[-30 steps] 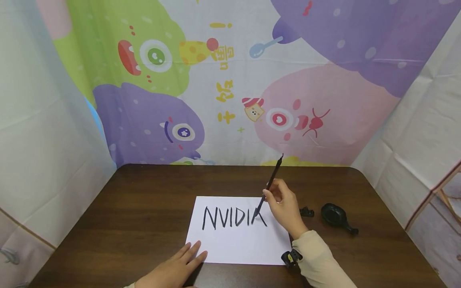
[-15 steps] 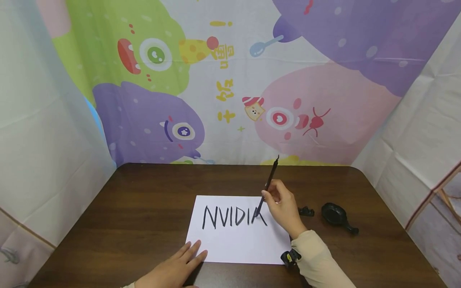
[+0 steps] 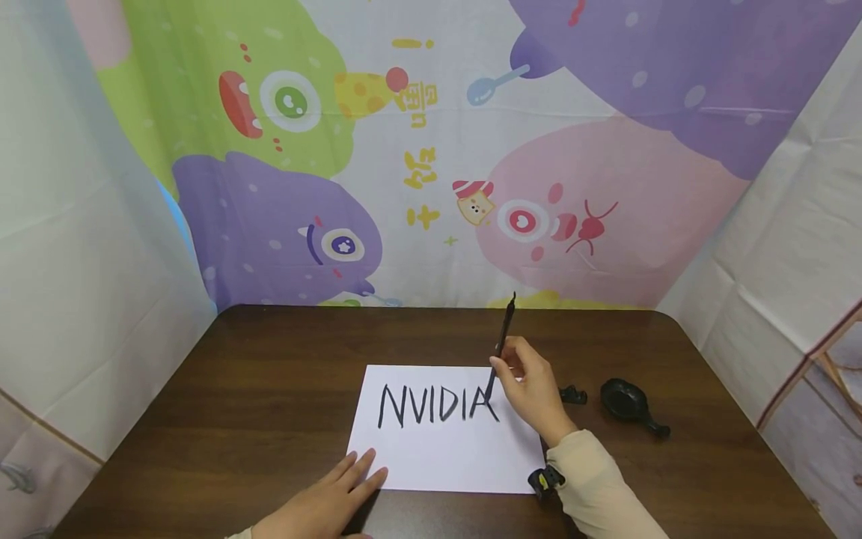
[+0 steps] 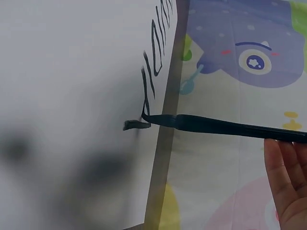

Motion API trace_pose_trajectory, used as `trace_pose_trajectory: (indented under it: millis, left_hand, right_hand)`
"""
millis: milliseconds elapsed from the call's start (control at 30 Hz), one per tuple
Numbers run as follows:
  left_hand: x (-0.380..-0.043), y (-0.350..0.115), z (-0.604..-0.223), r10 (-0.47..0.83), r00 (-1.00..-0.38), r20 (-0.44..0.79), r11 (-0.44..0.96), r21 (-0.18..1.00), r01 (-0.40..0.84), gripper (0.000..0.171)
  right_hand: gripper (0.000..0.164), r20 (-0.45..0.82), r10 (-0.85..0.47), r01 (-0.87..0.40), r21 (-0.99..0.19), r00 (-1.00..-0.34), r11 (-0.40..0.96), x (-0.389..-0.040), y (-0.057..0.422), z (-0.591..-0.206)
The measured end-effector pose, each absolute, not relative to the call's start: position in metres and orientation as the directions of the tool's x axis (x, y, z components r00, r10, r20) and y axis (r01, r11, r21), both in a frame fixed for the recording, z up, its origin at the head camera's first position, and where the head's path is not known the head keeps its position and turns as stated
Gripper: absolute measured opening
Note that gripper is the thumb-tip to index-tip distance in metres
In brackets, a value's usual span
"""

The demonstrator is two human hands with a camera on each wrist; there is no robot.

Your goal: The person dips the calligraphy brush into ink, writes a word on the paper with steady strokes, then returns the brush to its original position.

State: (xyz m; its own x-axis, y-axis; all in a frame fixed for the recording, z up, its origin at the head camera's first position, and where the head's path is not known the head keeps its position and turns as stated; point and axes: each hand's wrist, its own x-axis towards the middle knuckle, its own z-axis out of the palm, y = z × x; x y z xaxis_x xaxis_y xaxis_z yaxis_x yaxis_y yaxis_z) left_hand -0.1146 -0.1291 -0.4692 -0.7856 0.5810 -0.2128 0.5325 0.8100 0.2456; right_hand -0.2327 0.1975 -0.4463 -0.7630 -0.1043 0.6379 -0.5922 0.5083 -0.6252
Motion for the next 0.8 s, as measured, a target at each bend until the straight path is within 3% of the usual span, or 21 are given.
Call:
trace_pose_trajectory:
  millis: [500, 800]
  left_hand:
    - [-0.1149, -0.1284, -0.4703, 0.569, -0.792, -0.221, 0.819, 0.241, 0.521, 0.079]
    - [-0.1143, -0.1312, -0.4725, 0.604, -0.783, -0.148, 0.794, 0.194, 0.576, 0.078]
  right_hand:
    - [0.021, 0.627, -0.113, -0.571, -0.603, -0.771, 0.557, -0.2318, 0.2029, -0.4436]
    - [0.022, 0.655, -0.103, -0.599, -0.6, -0.748, 0.531, -0.2341, 0.2065, -0.4443]
